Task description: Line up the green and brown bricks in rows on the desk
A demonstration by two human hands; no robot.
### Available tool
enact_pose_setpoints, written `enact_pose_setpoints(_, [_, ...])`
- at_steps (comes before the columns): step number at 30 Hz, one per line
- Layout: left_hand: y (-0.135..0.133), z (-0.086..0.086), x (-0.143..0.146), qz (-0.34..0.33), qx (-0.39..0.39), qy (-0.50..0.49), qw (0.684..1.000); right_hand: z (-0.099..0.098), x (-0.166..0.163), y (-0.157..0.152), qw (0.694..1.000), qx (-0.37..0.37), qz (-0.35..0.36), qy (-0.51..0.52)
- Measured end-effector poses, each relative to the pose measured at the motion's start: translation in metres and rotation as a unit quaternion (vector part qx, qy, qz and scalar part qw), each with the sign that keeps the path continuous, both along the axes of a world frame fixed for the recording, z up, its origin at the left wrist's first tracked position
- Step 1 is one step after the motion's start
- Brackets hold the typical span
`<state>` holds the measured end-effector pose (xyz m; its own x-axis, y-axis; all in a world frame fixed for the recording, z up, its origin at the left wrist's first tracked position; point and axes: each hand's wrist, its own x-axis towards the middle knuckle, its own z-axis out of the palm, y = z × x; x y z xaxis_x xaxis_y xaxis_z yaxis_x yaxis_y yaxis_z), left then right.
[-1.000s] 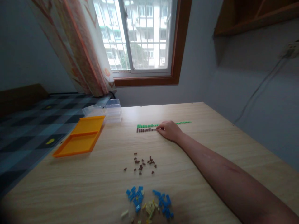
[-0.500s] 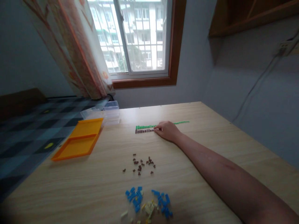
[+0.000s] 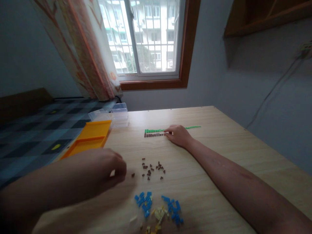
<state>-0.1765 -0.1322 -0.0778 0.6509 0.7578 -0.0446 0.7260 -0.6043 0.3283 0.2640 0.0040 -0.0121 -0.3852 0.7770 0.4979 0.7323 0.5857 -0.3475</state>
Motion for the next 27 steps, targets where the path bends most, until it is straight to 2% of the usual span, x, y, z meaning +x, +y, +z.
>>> enact_pose_setpoints(2, [0.054, 0.088, 0.071, -0.012, 0.0, 0.071, 0.997, 0.003, -0.003, -0.004, 0.999, -0.002, 0.028, 0.025])
enact_pose_setpoints(3, [0.071, 0.122, 0.1, -0.009, 0.015, 0.082, 0.996, 0.004, -0.006, -0.006, 0.998, -0.006, 0.043, 0.038])
enact_pose_setpoints(4, [0.082, 0.146, 0.122, -0.017, 0.005, 0.09, 0.996, 0.006, -0.01, -0.009, 0.997, -0.015, 0.058, 0.05])
enact_pose_setpoints(5, [0.087, 0.16, 0.138, -0.022, -0.007, 0.084, 0.996, 0.008, -0.014, -0.013, 0.995, -0.029, 0.073, 0.061])
enact_pose_setpoints(6, [0.089, 0.165, 0.148, -0.03, -0.025, 0.068, 0.997, 0.01, -0.02, -0.017, 0.993, -0.046, 0.088, 0.07])
enact_pose_setpoints(7, [0.089, 0.162, 0.153, -0.033, -0.037, 0.045, 0.998, 0.011, -0.025, -0.021, 0.989, -0.066, 0.106, 0.077])
enact_pose_setpoints(10, [0.087, 0.136, 0.152, -0.051, -0.052, -0.055, 0.996, 0.013, -0.039, -0.03, 0.972, -0.135, 0.171, 0.087])
enact_pose_setpoints(13, [0.091, 0.118, 0.148, -0.062, -0.065, -0.102, 0.991, 0.013, -0.043, -0.034, 0.949, -0.204, 0.216, 0.101])
enact_pose_setpoints(18, [0.095, 0.113, 0.151, -0.069, -0.083, -0.12, 0.987, 0.02, -0.04, -0.037, 0.923, -0.296, 0.229, 0.088])
enact_pose_setpoints(24, [0.093, 0.11, 0.153, -0.069, -0.061, -0.101, 0.991, 0.034, -0.036, -0.037, 0.914, -0.327, 0.237, 0.038])
enact_pose_setpoints(27, [0.093, 0.111, 0.154, -0.068, -0.055, -0.095, 0.992, 0.036, -0.031, -0.034, 0.901, -0.368, 0.228, 0.036])
